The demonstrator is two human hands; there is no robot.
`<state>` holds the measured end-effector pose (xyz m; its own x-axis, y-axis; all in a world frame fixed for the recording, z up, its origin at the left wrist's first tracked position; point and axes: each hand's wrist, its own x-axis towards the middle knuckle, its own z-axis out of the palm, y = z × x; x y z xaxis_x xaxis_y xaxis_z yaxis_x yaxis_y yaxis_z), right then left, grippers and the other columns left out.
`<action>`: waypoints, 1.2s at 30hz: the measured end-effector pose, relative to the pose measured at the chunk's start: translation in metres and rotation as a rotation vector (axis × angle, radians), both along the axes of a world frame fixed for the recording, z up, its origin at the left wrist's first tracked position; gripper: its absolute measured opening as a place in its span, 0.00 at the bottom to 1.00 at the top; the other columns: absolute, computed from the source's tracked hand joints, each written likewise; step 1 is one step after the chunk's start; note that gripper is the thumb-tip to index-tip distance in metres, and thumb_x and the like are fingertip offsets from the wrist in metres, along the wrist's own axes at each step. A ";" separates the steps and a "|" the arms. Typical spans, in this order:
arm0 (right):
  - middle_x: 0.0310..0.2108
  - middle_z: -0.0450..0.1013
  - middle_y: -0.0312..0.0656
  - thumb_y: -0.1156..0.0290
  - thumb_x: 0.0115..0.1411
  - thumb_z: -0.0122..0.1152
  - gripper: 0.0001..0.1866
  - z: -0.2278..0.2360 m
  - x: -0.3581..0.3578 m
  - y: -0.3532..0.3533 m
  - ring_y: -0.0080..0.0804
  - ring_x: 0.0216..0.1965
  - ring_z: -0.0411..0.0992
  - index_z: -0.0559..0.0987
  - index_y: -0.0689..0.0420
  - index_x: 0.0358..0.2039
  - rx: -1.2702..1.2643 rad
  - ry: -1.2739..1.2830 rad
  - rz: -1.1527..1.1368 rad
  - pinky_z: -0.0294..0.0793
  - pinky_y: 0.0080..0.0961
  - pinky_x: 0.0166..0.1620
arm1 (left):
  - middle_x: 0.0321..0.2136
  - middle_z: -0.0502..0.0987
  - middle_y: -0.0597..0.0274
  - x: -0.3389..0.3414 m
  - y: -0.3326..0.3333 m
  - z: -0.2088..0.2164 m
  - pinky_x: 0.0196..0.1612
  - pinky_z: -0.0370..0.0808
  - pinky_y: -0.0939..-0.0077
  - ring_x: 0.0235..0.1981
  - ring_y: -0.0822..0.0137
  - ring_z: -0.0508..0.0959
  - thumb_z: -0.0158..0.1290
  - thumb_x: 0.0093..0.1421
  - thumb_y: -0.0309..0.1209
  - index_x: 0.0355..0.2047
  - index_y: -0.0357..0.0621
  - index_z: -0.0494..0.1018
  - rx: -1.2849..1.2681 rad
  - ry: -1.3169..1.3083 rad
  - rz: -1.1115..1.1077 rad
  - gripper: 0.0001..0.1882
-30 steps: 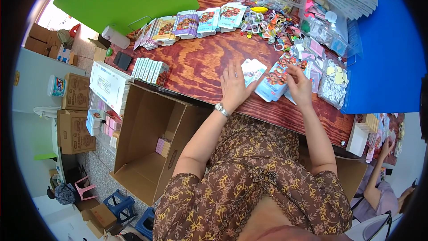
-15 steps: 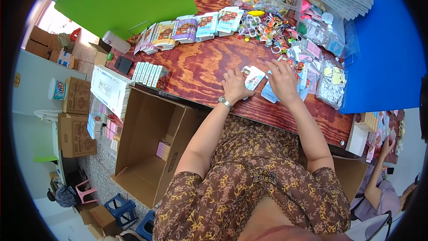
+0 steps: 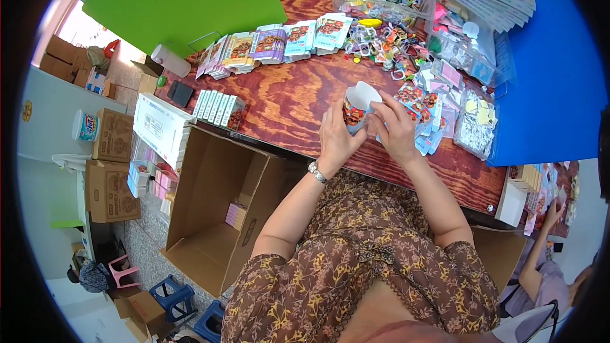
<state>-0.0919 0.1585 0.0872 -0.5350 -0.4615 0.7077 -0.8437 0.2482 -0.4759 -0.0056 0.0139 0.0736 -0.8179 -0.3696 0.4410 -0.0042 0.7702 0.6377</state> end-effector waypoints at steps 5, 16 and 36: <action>0.51 0.74 0.51 0.71 0.58 0.68 0.12 0.011 0.002 0.011 0.48 0.45 0.77 0.81 0.58 0.42 0.090 -0.075 0.098 0.79 0.37 0.45 | 0.41 0.71 0.47 0.005 0.000 0.023 0.45 0.71 0.53 0.42 0.46 0.72 0.67 0.45 0.29 0.61 0.40 0.60 0.072 0.029 -0.167 0.43; 0.40 0.78 0.41 0.71 0.70 0.54 0.11 0.012 0.007 0.008 0.20 0.38 0.75 0.77 0.65 0.45 -0.279 -1.056 0.191 0.78 0.23 0.40 | 0.45 0.71 0.49 0.013 0.005 0.022 0.44 0.74 0.53 0.44 0.47 0.72 0.67 0.48 0.32 0.59 0.46 0.63 -0.172 -0.004 -0.118 0.38; 0.50 0.76 0.55 0.80 0.65 0.55 0.19 0.031 0.033 0.007 0.42 0.45 0.79 0.76 0.62 0.57 0.037 -0.328 0.066 0.76 0.34 0.49 | 0.62 0.64 0.36 0.014 0.012 0.014 0.53 0.65 0.55 0.51 0.46 0.70 0.61 0.57 0.39 0.66 0.25 0.55 -0.381 0.065 -0.016 0.44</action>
<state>-0.0587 0.1658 0.1185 -0.6997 -0.5244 0.4851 -0.6619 0.2205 -0.7164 0.0082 0.0257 0.0877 -0.7881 -0.1571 0.5952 0.0402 0.9517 0.3044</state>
